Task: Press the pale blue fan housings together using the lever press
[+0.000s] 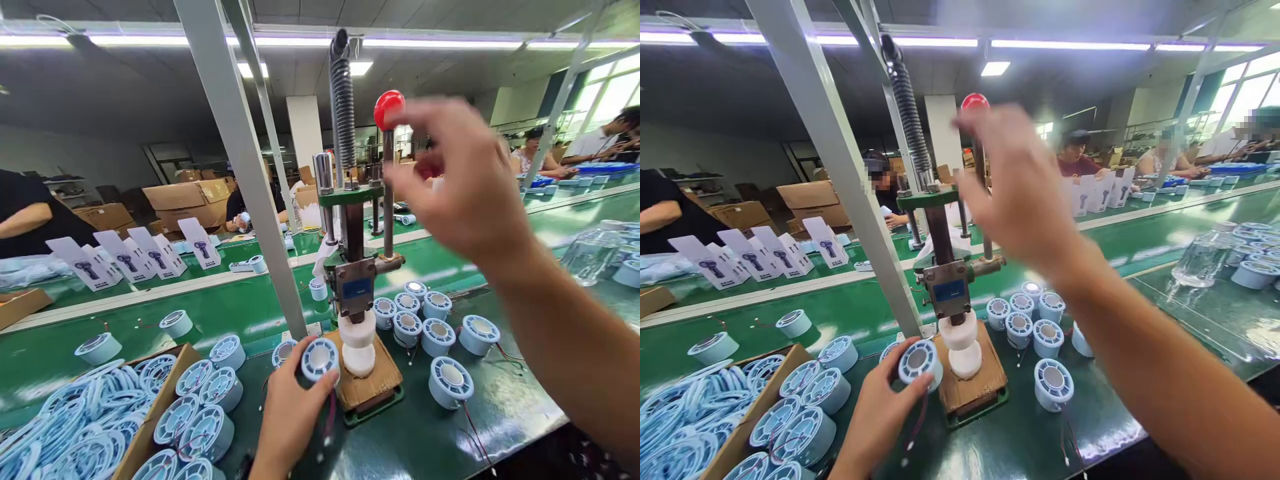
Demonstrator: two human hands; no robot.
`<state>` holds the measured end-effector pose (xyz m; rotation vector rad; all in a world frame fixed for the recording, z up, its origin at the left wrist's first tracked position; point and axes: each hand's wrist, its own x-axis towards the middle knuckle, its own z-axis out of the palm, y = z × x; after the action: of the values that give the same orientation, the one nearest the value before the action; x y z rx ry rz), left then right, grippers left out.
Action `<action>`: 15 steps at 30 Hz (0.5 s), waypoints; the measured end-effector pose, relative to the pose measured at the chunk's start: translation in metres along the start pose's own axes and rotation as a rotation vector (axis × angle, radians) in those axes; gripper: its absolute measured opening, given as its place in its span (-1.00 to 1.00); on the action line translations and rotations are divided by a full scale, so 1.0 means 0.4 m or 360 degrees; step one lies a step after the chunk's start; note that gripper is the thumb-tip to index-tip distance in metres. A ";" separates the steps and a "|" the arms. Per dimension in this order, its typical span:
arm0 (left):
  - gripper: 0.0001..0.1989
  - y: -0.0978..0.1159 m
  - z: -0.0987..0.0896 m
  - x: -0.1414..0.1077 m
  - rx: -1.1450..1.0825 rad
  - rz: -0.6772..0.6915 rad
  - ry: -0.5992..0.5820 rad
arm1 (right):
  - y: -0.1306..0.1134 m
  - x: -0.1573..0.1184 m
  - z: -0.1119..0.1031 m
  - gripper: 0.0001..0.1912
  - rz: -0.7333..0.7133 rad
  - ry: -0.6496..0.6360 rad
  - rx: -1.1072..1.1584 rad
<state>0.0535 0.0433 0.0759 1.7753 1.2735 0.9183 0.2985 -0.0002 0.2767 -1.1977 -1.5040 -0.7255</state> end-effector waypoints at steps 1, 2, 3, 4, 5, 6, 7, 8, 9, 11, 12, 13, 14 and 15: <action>-0.44 0.023 0.009 0.026 -0.0082 0.0037 -0.0054 | 0.029 0.079 0.015 -0.68 0.0103 0.0137 0.0035; -0.44 0.040 0.024 0.047 -0.0165 0.0074 -0.0102 | 0.054 0.141 0.036 -0.72 0.0208 0.0129 0.0178; -0.44 0.051 0.044 0.061 -0.0240 0.0105 -0.0146 | 0.076 0.185 0.063 -0.72 0.0299 0.0090 0.0315; -0.44 0.056 0.065 0.071 -0.0299 0.0126 -0.0191 | 0.093 0.214 0.091 -0.68 0.0365 0.0035 0.0449; -0.45 0.058 0.087 0.077 -0.0345 0.0144 -0.0237 | 0.106 0.230 0.117 -0.63 0.0406 -0.0009 0.0568; -0.47 0.056 0.107 0.081 -0.0378 0.0163 -0.0276 | 0.114 0.236 0.141 -0.60 0.0431 -0.0008 0.0648; -0.49 0.053 0.123 0.083 -0.0407 0.0175 -0.0309 | 0.118 0.237 0.158 -0.60 0.0443 0.0021 0.0699; -0.50 0.047 0.136 0.084 -0.0431 0.0182 -0.0336 | 0.120 0.236 0.169 -0.62 0.0467 0.0049 0.0756; -0.51 0.041 0.146 0.085 -0.0453 0.0187 -0.0359 | 0.117 0.233 0.171 -0.63 0.0493 0.0065 0.0803; -0.51 0.027 0.154 0.083 -0.0492 0.0196 -0.0389 | 0.102 0.223 0.149 -0.65 0.0534 0.0076 0.0834; -0.49 0.019 0.156 0.081 -0.0508 0.0204 -0.0394 | 0.089 0.212 0.124 -0.65 0.0543 0.0075 0.0836; -0.45 0.012 0.156 0.078 -0.0521 0.0212 -0.0391 | 0.073 0.193 0.091 -0.66 0.0540 0.0084 0.0845; -0.41 0.005 0.157 0.073 -0.0528 0.0222 -0.0377 | 0.055 0.165 0.051 -0.67 0.0526 0.0108 0.0854; -0.35 0.000 0.158 0.068 -0.0531 0.0230 -0.0356 | 0.036 0.129 0.009 -0.68 0.0478 0.0108 0.0866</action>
<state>0.1152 0.0591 0.0502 1.6638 0.8071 0.9218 0.3124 0.0236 0.3227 -0.9363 -1.3101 -0.1344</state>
